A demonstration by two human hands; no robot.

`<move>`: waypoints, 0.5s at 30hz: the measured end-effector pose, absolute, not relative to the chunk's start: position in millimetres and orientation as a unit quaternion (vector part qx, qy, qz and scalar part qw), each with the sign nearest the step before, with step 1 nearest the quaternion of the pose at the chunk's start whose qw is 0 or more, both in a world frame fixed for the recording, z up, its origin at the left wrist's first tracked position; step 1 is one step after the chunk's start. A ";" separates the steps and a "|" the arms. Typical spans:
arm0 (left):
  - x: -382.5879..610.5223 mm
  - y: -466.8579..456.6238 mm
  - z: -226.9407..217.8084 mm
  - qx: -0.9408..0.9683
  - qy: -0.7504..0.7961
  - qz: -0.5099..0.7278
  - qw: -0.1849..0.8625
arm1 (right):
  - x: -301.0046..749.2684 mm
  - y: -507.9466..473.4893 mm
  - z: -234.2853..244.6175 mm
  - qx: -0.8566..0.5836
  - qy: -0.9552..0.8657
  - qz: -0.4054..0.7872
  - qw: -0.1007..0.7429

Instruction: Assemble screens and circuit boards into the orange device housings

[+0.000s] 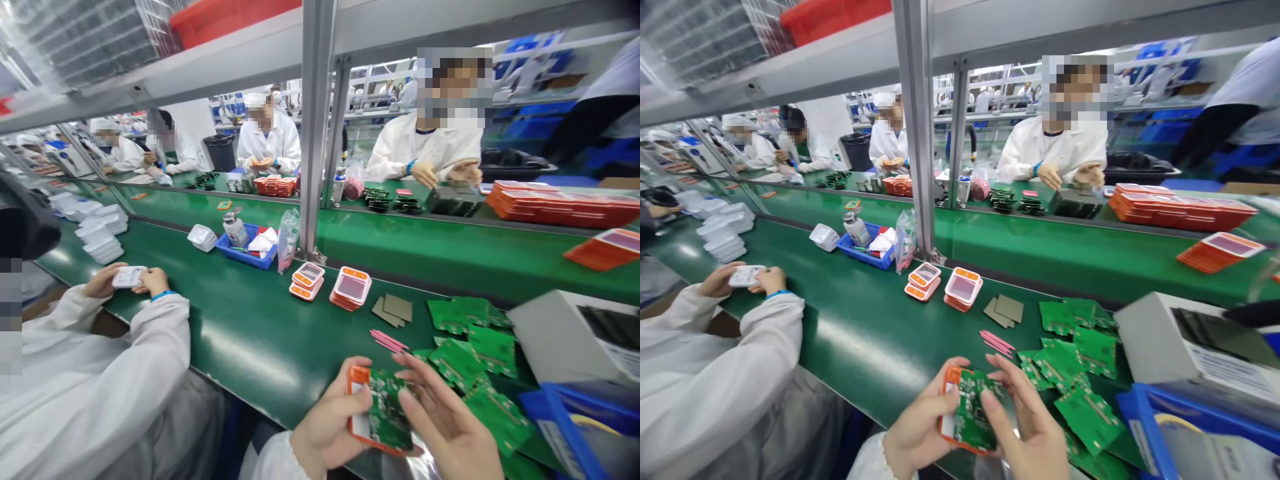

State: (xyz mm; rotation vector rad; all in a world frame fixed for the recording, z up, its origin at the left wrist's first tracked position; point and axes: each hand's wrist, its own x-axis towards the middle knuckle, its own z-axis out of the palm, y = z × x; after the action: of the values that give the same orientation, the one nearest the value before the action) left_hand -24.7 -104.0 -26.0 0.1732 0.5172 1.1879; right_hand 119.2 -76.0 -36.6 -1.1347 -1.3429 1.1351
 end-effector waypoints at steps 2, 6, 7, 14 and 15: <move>-29.8 -107.4 -20.0 0.092 0.244 0.546 0.796 | 127.1 -83.7 -28.0 -0.432 -0.624 0.442 0.478; -37.0 -111.5 -8.6 0.104 0.256 0.518 0.809 | 136.2 -94.6 -3.6 -0.404 -0.733 0.375 0.399; -37.9 -112.2 -6.2 0.105 0.258 0.511 0.813 | 137.3 -95.7 0.7 -0.404 -0.748 0.354 0.390; -36.5 -120.1 4.6 0.104 0.268 0.487 0.825 | 143.1 -100.8 13.0 -0.379 -0.794 0.276 0.387; -35.9 -121.0 5.2 0.106 0.262 0.486 0.827 | 143.4 -101.4 14.8 -0.372 -0.803 0.262 0.383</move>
State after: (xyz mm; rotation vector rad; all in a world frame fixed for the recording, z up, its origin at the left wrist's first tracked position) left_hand -35.9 -121.0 5.2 0.2257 0.5561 1.0333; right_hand 143.4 -101.4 14.8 -0.9492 -2.0484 0.6683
